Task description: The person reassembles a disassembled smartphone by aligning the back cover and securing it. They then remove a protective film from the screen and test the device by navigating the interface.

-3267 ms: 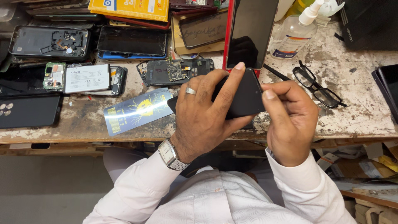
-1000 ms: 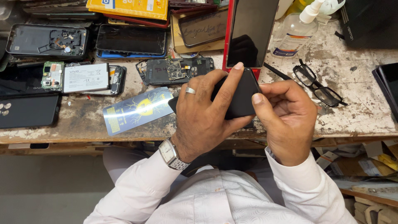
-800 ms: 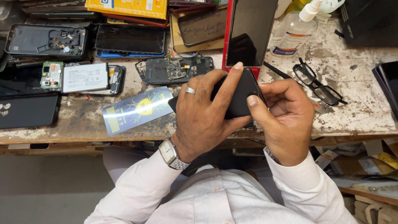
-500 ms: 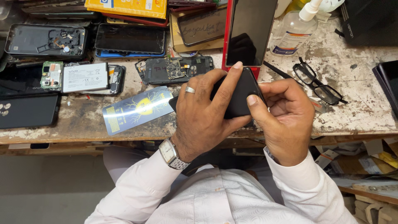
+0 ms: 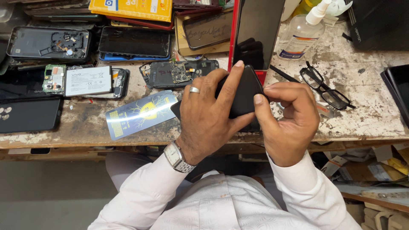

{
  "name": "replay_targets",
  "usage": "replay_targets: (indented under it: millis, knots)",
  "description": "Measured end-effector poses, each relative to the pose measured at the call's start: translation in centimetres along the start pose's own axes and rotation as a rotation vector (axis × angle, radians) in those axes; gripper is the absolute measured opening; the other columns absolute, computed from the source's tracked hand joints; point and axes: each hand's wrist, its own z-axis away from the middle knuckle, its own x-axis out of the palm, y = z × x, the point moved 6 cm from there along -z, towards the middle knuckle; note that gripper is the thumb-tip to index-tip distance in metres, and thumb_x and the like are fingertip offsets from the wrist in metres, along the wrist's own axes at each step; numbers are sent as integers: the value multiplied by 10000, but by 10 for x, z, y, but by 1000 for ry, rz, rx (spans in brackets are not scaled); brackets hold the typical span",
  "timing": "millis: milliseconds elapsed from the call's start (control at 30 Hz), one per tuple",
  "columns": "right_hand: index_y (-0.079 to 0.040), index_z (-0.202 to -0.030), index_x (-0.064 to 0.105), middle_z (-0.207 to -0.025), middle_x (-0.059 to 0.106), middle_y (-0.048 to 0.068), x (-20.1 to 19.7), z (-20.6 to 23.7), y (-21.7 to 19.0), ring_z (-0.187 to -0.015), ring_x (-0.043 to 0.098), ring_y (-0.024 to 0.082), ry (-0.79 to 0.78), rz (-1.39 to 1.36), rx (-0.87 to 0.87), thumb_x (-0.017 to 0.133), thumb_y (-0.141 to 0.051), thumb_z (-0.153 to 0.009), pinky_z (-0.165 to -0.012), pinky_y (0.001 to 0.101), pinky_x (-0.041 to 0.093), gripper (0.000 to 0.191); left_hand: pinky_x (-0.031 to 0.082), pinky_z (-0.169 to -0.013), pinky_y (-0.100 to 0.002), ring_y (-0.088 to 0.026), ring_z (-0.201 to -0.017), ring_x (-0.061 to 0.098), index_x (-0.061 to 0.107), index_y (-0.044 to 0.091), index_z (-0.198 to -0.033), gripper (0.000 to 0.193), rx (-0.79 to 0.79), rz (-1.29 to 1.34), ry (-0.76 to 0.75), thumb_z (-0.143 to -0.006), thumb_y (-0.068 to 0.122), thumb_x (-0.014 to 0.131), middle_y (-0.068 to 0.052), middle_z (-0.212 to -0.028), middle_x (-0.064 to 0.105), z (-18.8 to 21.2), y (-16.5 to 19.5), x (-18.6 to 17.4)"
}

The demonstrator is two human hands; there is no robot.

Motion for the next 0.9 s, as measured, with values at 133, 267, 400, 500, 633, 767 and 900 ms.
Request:
replay_targets:
  millis: [133, 267, 400, 500, 633, 767, 900]
  knots:
    - [25, -1087, 642, -1141, 607, 101, 0, 0, -3, -1048, 638, 150, -5, 95, -67, 727, 108, -1023, -942, 250, 558, 135, 480, -920, -474, -304, -1099, 559, 440, 108, -1557, 932, 8, -2, -10, -822, 464, 889, -118, -1321, 531, -1, -1, 2]
    - [25, -1101, 664, -1139, 616, 104, 1, -2, -6, -1048, 645, 154, -4, 123, -73, 733, 103, -1019, -935, 255, 564, 133, 479, -904, -469, -305, -1089, 563, 441, 103, -1551, 929, 6, 1, -14, -819, 458, 891, -125, -1318, 537, -2, -2, 3]
    - [24, -1095, 678, -1140, 626, 105, 2, -3, -5, -1051, 648, 153, -2, 117, -49, 737, 99, -1015, -937, 256, 559, 124, 485, -916, -468, -299, -1086, 562, 443, 99, -1552, 920, 16, -9, -2, -834, 460, 891, -124, -1316, 535, -2, -3, 4]
    - [23, -1096, 699, -1140, 626, 114, 3, -2, -8, -1072, 638, 166, -7, 201, -99, 754, 100, -988, -948, 268, 547, 143, 489, -938, -472, -297, -1107, 567, 442, 101, -1553, 929, 11, -3, 0, -816, 458, 882, -121, -1318, 532, -2, -3, 3]
    - [7, -1108, 703, -1162, 626, 125, 5, 1, -9, -1088, 632, 178, -13, 279, -154, 777, 91, -966, -959, 276, 543, 181, 485, -912, -463, -288, -1082, 565, 446, 99, -1551, 902, 2, -5, 1, -854, 468, 884, -116, -1309, 539, -3, -5, 5]
    - [4, -1206, 639, -1244, 609, 121, 4, 4, -1, -1141, 649, 169, 1, 70, -69, 741, 76, -1014, -984, 262, 583, 229, 485, -918, -466, -287, -1077, 563, 448, 99, -1546, 904, -4, -9, 9, -847, 481, 875, -112, -1303, 542, -3, -6, 4]
    - [20, -1238, 645, -1256, 610, 134, 3, 7, 1, -1154, 647, 180, 1, 50, -63, 731, 84, -1018, -1001, 269, 576, 244, 487, -940, -467, -288, -1096, 564, 436, 102, -1561, 908, -1, -10, 26, -866, 491, 872, -104, -1302, 534, -3, -7, 2]
